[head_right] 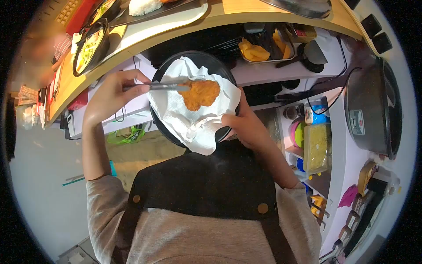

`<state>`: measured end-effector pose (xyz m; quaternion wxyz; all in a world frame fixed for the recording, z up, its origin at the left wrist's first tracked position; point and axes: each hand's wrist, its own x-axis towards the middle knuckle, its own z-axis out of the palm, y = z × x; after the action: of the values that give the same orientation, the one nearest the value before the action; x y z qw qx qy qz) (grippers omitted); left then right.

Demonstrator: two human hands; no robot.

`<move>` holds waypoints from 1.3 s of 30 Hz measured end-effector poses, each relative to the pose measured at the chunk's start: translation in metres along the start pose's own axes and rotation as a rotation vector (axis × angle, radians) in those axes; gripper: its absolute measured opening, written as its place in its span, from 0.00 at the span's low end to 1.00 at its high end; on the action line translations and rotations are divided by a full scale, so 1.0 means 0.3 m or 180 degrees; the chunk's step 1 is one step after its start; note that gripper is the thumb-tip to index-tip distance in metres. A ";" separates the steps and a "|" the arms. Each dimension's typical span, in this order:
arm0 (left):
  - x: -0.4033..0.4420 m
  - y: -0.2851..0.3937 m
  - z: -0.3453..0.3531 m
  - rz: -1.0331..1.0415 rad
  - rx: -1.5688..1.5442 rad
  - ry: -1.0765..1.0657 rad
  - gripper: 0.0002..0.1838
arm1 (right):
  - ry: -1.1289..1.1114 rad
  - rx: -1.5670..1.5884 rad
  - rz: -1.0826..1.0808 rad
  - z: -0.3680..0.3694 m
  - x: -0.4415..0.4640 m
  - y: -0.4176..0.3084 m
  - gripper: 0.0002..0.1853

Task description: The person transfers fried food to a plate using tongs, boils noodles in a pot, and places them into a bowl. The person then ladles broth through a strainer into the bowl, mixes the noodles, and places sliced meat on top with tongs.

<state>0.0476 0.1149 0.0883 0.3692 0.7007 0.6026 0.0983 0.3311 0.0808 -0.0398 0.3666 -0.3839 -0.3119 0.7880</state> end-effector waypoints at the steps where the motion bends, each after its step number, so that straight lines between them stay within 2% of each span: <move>1: 0.022 0.006 0.008 -0.0017 -0.0058 -0.0096 0.07 | 0.0007 0.0012 0.0038 -0.006 -0.002 -0.005 0.45; 4: 0.054 -0.033 0.013 0.0040 -0.0148 -0.0312 0.08 | 0.0012 0.0006 0.0108 0.037 0.004 -0.009 0.45; 5: 0.044 -0.054 0.021 0.0460 0.0007 -0.0233 0.09 | 0.0042 -0.0034 0.0128 0.050 0.010 0.007 0.45; 7: 0.001 -0.021 -0.012 0.0195 0.0078 -0.0285 0.08 | 0.0100 -0.0114 0.0169 0.076 0.022 0.037 0.45; 9: -0.041 -0.024 -0.068 0.0291 -0.0049 -0.0016 0.07 | 0.0120 -0.0034 0.0095 0.088 0.029 0.055 0.44; 11: -0.058 -0.044 -0.153 0.0730 -0.0480 0.0287 0.07 | 0.0377 0.0265 0.0112 0.133 0.005 0.032 0.38; 13: -0.057 -0.029 -0.236 0.0897 -0.0663 0.0757 0.10 | 0.0456 0.0482 0.0058 0.155 -0.007 0.022 0.34; 14: -0.045 -0.004 -0.281 0.0696 -0.0683 0.0960 0.09 | 0.0400 0.0531 -0.0018 0.159 -0.012 0.025 0.34; 15: -0.009 0.001 -0.306 0.0686 -0.0637 0.1232 0.15 | 0.0346 0.0580 -0.0084 0.161 -0.019 0.030 0.34; 18: 0.182 -0.009 -0.372 0.0703 0.0046 0.1534 0.18 | 0.0335 0.0574 -0.0288 0.153 -0.023 0.058 0.33; 19: 0.239 0.002 -0.368 0.0766 -0.0049 0.1427 0.19 | 0.0385 0.0614 -0.0246 0.160 -0.035 0.053 0.33; 23: 0.390 0.054 -0.323 0.0300 0.0536 0.1429 0.23 | 0.0629 0.0651 -0.0180 0.194 -0.076 0.021 0.34; 25: 0.397 0.051 -0.364 0.0552 0.0785 0.1257 0.25 | 0.0720 0.0661 -0.0271 0.192 -0.082 0.019 0.34; 26: 0.380 0.025 -0.378 0.0957 0.0918 0.1490 0.25 | 0.0735 0.0697 -0.0350 0.189 -0.081 0.022 0.34; 27: 0.339 0.013 -0.431 0.0739 0.1065 0.1244 0.24 | 0.0755 0.0754 -0.0419 0.185 -0.075 0.032 0.34; 28: 0.214 0.104 -0.409 0.0222 0.1343 0.1348 0.22 | 0.0821 0.0667 -0.0458 0.169 -0.065 0.043 0.34; 29: 0.146 0.094 -0.402 0.0724 0.1412 0.1637 0.19 | 0.0747 0.0579 -0.0459 0.155 -0.058 0.044 0.35; 30: 0.073 0.110 -0.382 0.0919 0.1109 0.1453 0.16 | 0.0667 0.0489 -0.0462 0.141 -0.051 0.039 0.37; 33: -0.036 0.077 -0.284 0.1102 0.0623 0.0099 0.11 | 0.0559 0.0179 -0.0561 0.133 -0.042 0.024 0.39; 35: -0.070 0.112 -0.200 0.0859 0.0904 -0.0028 0.10 | 0.0438 -0.0057 -0.0625 0.141 -0.040 0.011 0.40; 37: -0.059 0.089 -0.154 0.0881 0.1544 0.0339 0.09 | 0.0245 -0.0293 -0.0675 0.149 -0.035 -0.001 0.41; 39: -0.053 0.078 -0.138 0.0797 0.1595 0.0127 0.09 | 0.0194 -0.0371 -0.0542 0.150 -0.033 0.014 0.42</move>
<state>0.0375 0.1169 0.1375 0.1574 0.8370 0.5240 0.0048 0.2965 0.0611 -0.0165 0.4186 -0.4005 -0.3774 0.7224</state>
